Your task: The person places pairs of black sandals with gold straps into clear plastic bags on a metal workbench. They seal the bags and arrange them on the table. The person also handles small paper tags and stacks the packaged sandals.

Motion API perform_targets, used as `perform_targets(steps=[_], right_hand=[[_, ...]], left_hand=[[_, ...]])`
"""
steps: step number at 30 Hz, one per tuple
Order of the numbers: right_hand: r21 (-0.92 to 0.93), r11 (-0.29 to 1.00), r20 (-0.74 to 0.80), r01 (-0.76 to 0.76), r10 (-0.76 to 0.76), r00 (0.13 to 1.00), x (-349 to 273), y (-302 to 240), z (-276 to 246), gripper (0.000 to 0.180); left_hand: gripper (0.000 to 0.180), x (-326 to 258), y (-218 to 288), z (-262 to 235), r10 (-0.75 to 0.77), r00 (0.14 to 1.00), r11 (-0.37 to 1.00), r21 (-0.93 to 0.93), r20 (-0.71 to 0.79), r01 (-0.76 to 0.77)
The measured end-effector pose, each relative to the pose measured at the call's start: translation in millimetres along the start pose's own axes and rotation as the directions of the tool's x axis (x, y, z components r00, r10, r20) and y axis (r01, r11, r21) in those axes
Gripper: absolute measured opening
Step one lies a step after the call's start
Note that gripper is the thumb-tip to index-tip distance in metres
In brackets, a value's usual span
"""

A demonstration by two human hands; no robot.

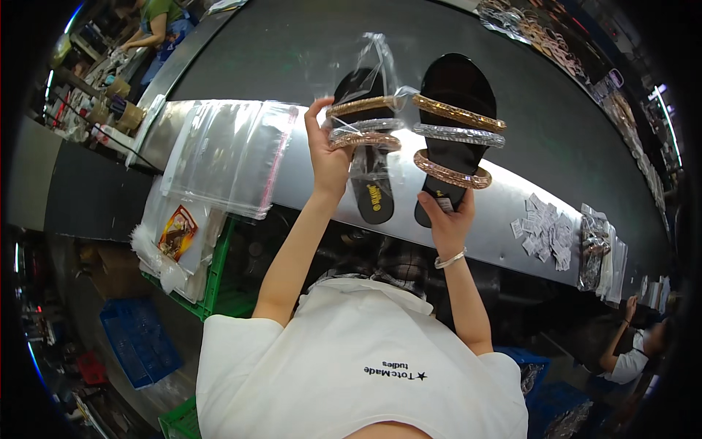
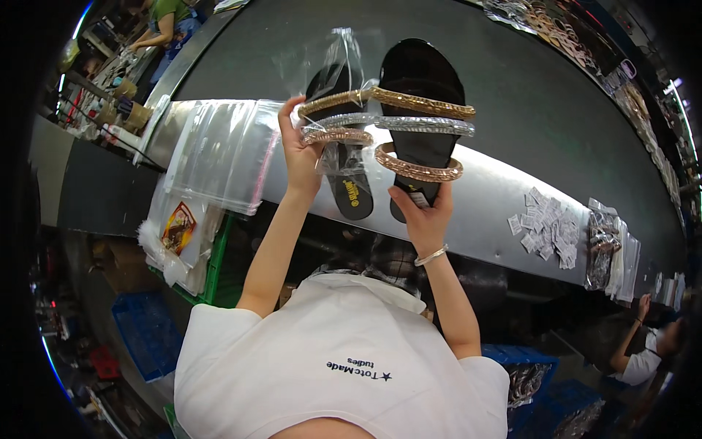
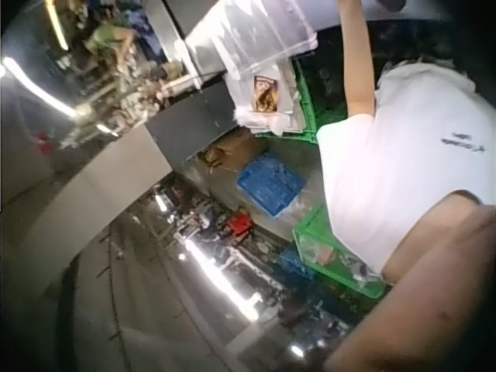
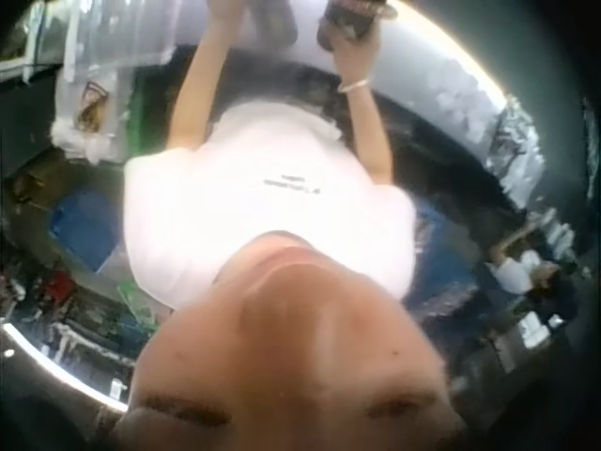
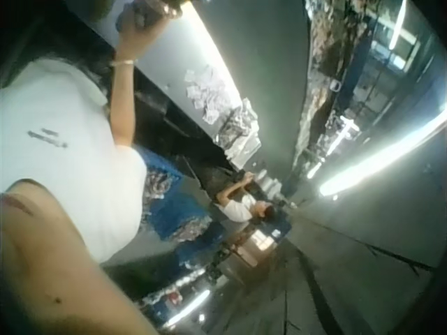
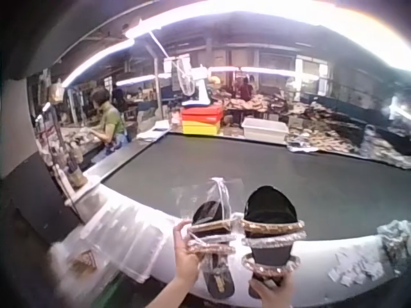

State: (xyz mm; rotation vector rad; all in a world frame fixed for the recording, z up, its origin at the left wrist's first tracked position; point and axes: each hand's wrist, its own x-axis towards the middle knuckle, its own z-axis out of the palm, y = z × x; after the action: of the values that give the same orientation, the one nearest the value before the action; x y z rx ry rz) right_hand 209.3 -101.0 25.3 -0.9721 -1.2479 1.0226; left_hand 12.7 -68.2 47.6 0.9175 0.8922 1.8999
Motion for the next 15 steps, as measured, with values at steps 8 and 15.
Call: perform_targets(steps=[8,15], right_hand=[[-0.393,0.882,-0.059,0.262,-0.308,0.949,6.8,-1.3,-3.9,0.045],[-0.545,0.672,0.057,0.502,-0.568,0.821,6.9,-6.6,-8.3,0.037]], left_hand=[[0.086,8.1,-59.0,-50.2,-0.058,0.986,0.651,0.755,0.154,-0.08],[0.083,-15.7,49.7,54.6,-0.182,0.887,0.982,0.027,0.424,0.189]])
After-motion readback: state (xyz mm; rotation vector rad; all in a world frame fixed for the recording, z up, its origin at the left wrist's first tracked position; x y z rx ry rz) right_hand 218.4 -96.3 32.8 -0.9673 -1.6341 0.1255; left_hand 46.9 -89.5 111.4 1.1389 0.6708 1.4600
